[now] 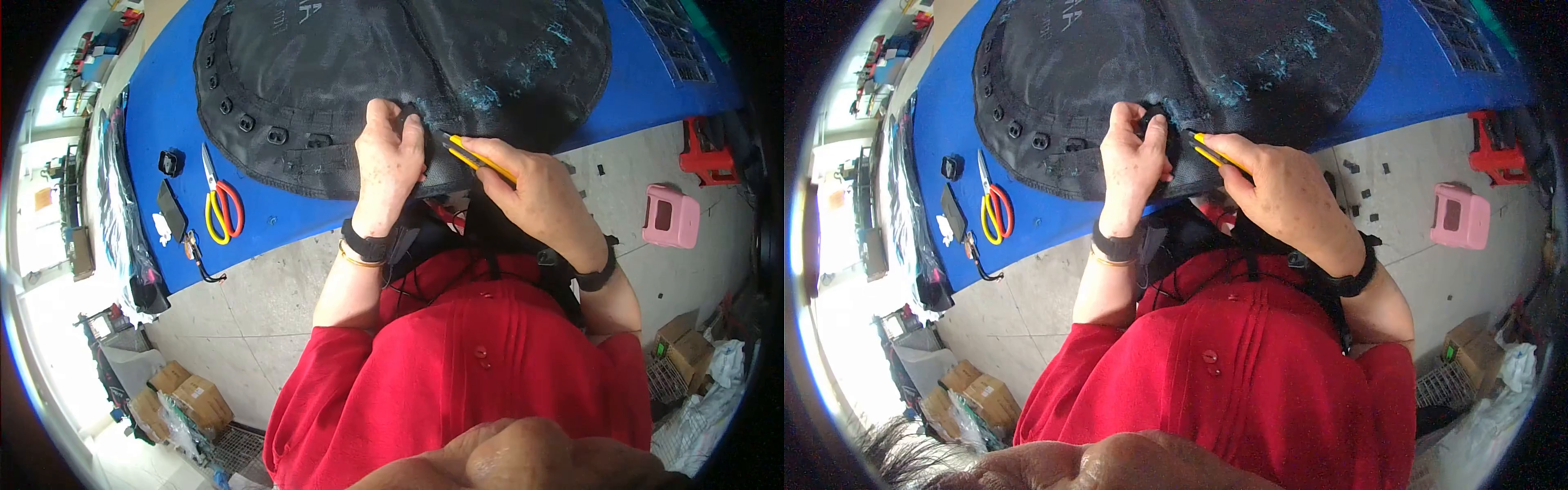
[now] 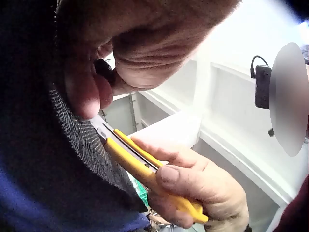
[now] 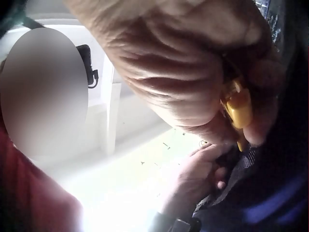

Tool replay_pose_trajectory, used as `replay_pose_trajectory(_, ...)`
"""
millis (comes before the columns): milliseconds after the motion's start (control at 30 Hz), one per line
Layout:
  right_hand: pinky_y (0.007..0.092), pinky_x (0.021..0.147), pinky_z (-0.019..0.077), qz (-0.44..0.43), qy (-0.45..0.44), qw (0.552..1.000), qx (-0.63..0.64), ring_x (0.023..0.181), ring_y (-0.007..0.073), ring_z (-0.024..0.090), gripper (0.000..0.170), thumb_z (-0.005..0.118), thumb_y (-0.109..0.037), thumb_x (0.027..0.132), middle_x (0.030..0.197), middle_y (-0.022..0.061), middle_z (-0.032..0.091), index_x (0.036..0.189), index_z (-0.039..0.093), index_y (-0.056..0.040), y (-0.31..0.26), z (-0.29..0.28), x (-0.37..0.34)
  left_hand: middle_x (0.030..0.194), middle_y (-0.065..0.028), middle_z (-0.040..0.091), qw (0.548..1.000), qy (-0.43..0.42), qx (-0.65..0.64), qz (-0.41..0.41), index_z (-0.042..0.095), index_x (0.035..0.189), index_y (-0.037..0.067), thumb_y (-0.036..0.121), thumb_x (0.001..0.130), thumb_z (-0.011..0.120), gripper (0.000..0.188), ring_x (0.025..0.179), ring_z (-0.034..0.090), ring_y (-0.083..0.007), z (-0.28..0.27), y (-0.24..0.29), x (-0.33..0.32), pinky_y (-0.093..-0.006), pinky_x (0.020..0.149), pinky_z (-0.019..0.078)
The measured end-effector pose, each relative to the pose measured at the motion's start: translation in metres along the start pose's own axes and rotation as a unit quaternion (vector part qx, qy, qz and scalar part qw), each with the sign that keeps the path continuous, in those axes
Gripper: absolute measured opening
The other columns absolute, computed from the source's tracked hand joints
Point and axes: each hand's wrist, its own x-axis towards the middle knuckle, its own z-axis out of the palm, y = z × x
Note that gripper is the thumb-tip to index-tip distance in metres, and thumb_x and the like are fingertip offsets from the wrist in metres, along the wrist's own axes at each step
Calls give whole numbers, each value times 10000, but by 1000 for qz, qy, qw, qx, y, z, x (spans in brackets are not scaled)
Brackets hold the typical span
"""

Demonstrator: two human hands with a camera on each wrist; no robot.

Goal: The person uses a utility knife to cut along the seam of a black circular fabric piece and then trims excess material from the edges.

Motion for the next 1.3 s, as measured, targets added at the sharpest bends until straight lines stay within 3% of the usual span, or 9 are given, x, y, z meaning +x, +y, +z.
replay_pose_trajectory(100,464,732,591,-1,4,999,48,871,380,755,366,691,-120,985,1056,160,777,1349,678,-151,-2,-3,2,669,-109,642,1000,4,15,-2,508,1101,5,131,1033,684,226,456,629,-157,0,1,0,-326,398,502)
replay_pose_trajectory(800,458,785,610,-46,105,993,18,946,392,757,359,686,-114,1003,1078,211,769,1362,673,-100,3,24,35,686,-114,642,1000,0,0,-18,486,1076,22,133,1038,665,214,459,641,-167,-3,-2,0,-327,394,499)
replay_pose_trajectory(1100,460,729,602,-69,71,995,14,864,387,752,360,704,-134,991,1036,168,778,1350,689,-125,4,15,38,674,-108,632,1000,-1,1,-10,481,1080,25,131,1037,663,215,455,634,-164,-4,-4,0,-323,389,496)
replay_pose_trajectory(1300,478,716,584,-28,-1,1000,-8,850,389,741,316,691,-160,992,1003,169,770,1307,707,-148,0,-5,31,649,-95,606,1000,1,-17,-18,469,1088,28,111,1035,645,202,456,625,-156,-3,-2,-1,-323,387,494)
